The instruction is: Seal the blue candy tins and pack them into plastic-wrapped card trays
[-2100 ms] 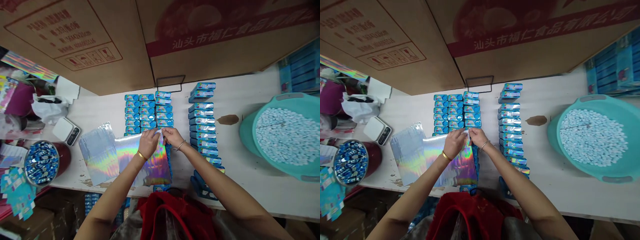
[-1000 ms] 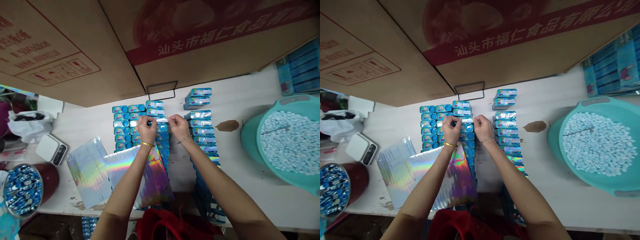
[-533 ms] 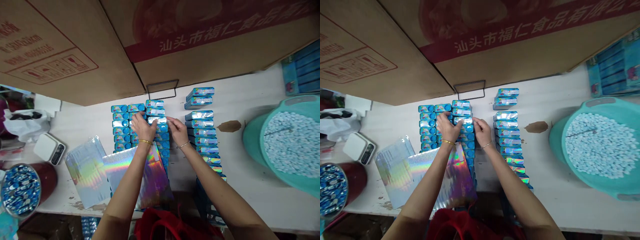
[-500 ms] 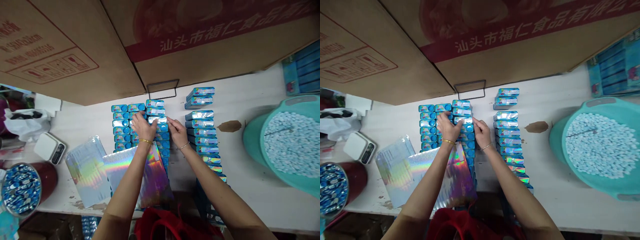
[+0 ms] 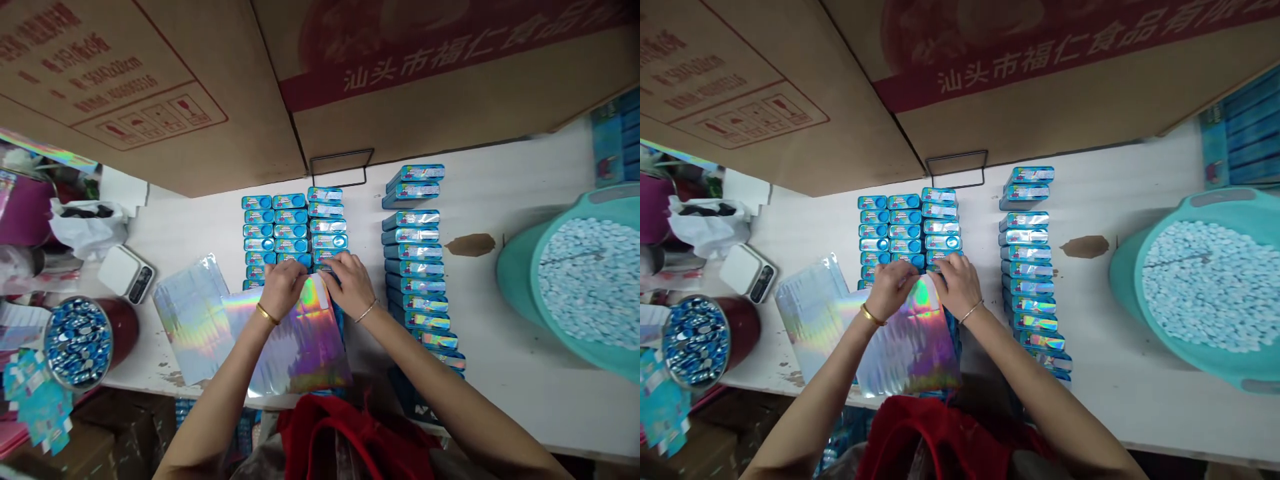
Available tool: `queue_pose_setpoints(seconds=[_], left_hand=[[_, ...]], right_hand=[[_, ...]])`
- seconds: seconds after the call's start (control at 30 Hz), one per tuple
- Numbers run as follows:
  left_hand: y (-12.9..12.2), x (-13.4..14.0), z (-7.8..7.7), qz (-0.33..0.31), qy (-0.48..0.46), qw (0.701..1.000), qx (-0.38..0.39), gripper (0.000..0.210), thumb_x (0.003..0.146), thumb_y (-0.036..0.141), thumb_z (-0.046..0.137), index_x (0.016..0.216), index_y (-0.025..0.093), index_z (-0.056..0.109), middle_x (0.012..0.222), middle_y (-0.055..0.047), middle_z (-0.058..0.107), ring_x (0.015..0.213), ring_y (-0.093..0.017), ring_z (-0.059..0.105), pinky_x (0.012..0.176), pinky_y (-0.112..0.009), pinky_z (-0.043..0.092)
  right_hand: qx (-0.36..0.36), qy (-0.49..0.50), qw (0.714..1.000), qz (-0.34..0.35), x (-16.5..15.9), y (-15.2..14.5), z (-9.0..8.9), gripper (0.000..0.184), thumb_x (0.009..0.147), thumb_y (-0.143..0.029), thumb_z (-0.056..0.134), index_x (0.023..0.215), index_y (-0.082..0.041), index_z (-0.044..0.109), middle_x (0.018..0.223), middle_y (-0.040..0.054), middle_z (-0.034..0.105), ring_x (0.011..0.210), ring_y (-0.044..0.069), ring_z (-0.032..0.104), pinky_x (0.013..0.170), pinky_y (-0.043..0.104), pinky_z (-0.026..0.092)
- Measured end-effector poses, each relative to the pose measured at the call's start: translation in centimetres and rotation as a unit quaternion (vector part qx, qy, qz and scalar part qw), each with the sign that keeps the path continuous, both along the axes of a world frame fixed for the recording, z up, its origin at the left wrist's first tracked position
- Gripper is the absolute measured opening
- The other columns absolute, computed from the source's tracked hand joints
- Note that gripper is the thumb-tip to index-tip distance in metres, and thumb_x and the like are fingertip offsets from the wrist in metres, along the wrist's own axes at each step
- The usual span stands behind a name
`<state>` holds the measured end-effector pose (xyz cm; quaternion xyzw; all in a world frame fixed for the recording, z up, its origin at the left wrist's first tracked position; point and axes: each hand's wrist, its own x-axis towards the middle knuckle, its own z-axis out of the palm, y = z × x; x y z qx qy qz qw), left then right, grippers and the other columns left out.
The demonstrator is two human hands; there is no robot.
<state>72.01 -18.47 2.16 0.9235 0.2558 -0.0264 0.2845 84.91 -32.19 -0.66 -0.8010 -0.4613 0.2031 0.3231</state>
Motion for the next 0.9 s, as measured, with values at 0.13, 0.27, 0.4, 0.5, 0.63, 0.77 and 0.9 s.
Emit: queue_pose_setpoints(seconds=[0.13,0.27,0.4,0.5,0.63,0.77,0.9], left_hand=[[-0.7,-0.3,-0.3,-0.021,-0.021,1.000,0.009,0.015,0.093,0.025,0.049,0.086,0.021,0.061,0.082,-0.003,0.066,0.078,-0.018,0.059,0.073,-0.034,0.029],[-1.8,-0.5,-0.5,-0.040,-0.043,0.993,0.106,0.018,0.093,0.023,0.048,0.094,0.024,0.066,0.089,-0.005,0.069,0.084,-0.021,0.057,0.076,-0.037,0.029],[-3.5,-1.3,-1.1,-0.011,-0.052,0.987,0.150,0.020,0.093,0.020,0.050,0.101,0.027,0.067,0.107,-0.007,0.069,0.096,-0.023,0.057,0.081,-0.040,0.031],[-4.9,-2.4,-1.2,-0.006,-0.047,0.987,0.152,0.022,0.092,0.020,0.050,0.106,0.028,0.066,0.118,-0.008,0.066,0.107,-0.025,0.055,0.084,-0.040,0.034],[-7.0,-3.9,0.7,-0.028,-0.046,0.991,0.125,0.014,0.091,0.020,0.051,0.093,0.022,0.064,0.114,-0.010,0.067,0.102,-0.024,0.056,0.080,-0.038,0.037],[-7.8,-4.0,4.4,0.075,-0.110,0.991,0.005,0.005,0.088,0.022,0.056,0.085,0.021,0.058,0.085,-0.004,0.068,0.081,-0.018,0.059,0.077,-0.035,0.038],[-6.4,-1.8,5.4,0.356,-0.236,0.885,-0.186,0.016,0.081,0.030,0.067,0.078,0.021,0.055,0.077,0.000,0.061,0.076,-0.015,0.059,0.075,-0.030,0.045]], right_hand=[[-0.043,-0.012,0.999,0.026,-0.8,0.3,0.1,0.025,0.096,-0.034,0.046,0.085,-0.022,0.065,0.090,0.0063,0.061,0.087,0.022,0.049,0.075,0.035,0.036],[-0.061,-0.018,0.998,0.013,-0.9,0.4,0.1,0.023,0.095,-0.029,0.047,0.078,-0.022,0.061,0.085,0.0050,0.061,0.085,0.022,0.048,0.072,0.035,0.032],[-0.069,-0.022,0.997,-0.010,-1.4,0.6,0.1,0.024,0.093,-0.028,0.048,0.074,-0.021,0.060,0.083,0.0054,0.061,0.085,0.022,0.048,0.072,0.035,0.030],[-0.076,-0.025,0.997,-0.014,-1.6,0.6,0.0,0.024,0.093,-0.027,0.047,0.075,-0.021,0.061,0.084,0.0064,0.060,0.086,0.023,0.047,0.072,0.035,0.030],[-0.086,-0.034,0.996,-0.012,-1.7,0.7,-0.4,0.024,0.093,-0.027,0.046,0.077,-0.021,0.062,0.086,0.0081,0.060,0.088,0.024,0.047,0.074,0.036,0.031],[-0.048,-0.007,0.998,-0.027,-1.4,0.5,-0.5,0.027,0.095,-0.032,0.043,0.084,-0.021,0.065,0.089,0.0091,0.062,0.089,0.025,0.049,0.077,0.037,0.034],[0.085,0.134,0.983,-0.095,-1.3,-0.5,0.9,0.044,0.098,-0.049,0.030,0.099,-0.020,0.063,0.095,0.0090,0.062,0.093,0.023,0.053,0.085,0.038,0.040]])
